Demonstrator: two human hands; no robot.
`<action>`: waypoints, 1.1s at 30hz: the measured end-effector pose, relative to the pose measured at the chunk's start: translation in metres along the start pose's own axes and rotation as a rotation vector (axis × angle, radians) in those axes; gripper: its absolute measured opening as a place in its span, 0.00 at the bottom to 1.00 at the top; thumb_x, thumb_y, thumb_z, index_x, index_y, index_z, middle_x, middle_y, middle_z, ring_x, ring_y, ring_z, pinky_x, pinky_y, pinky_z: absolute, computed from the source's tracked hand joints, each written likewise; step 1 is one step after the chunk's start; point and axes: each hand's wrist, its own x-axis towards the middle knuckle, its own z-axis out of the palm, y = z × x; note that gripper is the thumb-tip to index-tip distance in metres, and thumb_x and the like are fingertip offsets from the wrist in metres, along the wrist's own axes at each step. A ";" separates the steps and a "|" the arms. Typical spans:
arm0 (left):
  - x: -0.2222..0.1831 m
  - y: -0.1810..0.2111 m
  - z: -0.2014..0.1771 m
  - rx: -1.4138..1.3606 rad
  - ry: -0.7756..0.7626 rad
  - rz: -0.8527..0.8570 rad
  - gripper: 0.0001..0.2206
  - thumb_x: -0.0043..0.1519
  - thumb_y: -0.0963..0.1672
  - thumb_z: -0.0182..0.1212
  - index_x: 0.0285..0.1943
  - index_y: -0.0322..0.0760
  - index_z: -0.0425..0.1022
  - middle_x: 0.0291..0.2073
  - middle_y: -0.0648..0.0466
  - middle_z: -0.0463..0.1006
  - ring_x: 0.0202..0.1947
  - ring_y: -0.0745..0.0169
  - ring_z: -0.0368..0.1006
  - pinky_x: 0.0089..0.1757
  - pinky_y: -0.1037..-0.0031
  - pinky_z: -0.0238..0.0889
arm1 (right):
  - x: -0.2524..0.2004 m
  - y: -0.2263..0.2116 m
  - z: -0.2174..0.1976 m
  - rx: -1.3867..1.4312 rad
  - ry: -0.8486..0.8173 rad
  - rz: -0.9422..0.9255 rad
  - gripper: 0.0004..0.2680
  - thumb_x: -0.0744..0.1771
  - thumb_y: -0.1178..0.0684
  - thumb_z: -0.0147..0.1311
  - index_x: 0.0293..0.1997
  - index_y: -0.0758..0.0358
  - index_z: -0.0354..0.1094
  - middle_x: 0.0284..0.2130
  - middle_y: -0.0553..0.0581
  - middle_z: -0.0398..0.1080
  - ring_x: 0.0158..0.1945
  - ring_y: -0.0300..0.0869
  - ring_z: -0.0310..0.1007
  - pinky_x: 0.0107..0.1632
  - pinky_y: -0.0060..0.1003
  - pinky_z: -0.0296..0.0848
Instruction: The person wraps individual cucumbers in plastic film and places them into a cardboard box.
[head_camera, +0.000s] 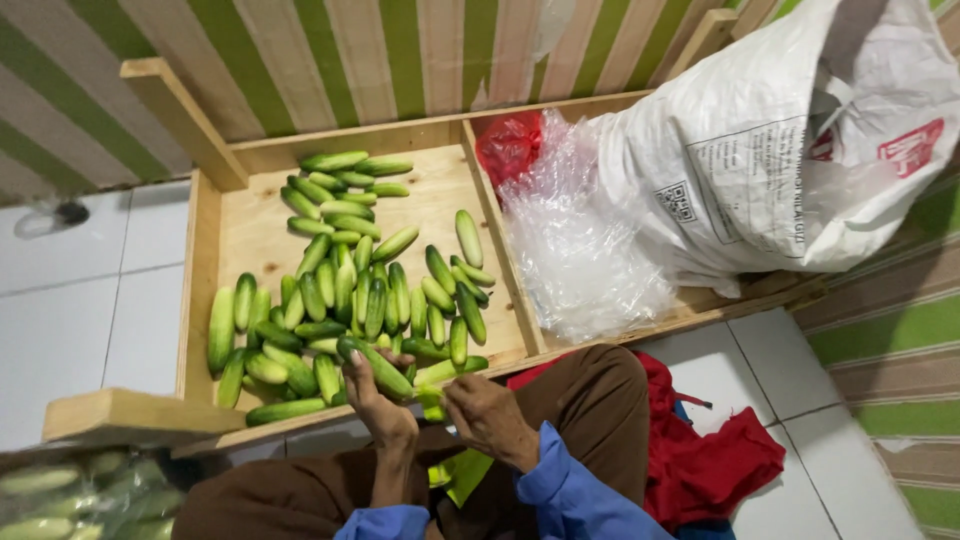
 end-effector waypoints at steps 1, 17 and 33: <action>0.001 -0.006 0.001 0.001 -0.014 -0.001 0.12 0.72 0.49 0.51 0.41 0.38 0.69 0.27 0.53 0.72 0.25 0.56 0.75 0.35 0.67 0.70 | -0.009 0.018 0.009 -0.005 0.011 0.005 0.05 0.70 0.55 0.49 0.38 0.63 0.68 0.33 0.61 0.68 0.34 0.54 0.70 0.34 0.47 0.69; 0.024 -0.123 0.101 0.323 -0.303 -0.397 0.18 0.62 0.47 0.65 0.55 0.32 0.67 0.42 0.43 0.77 0.34 0.58 0.77 0.39 0.63 0.77 | 0.045 0.256 -0.014 -0.171 -0.001 0.545 0.13 0.70 0.48 0.48 0.60 0.56 0.67 0.51 0.64 0.72 0.51 0.59 0.77 0.48 0.54 0.77; 0.068 -0.307 0.124 0.409 -0.456 -0.583 0.19 0.61 0.46 0.67 0.53 0.29 0.68 0.35 0.39 0.76 0.35 0.43 0.84 0.34 0.61 0.82 | 0.097 0.325 -0.032 -0.294 -0.156 0.763 0.24 0.72 0.53 0.43 0.80 0.41 0.38 0.69 0.77 0.52 0.53 0.66 0.74 0.50 0.60 0.77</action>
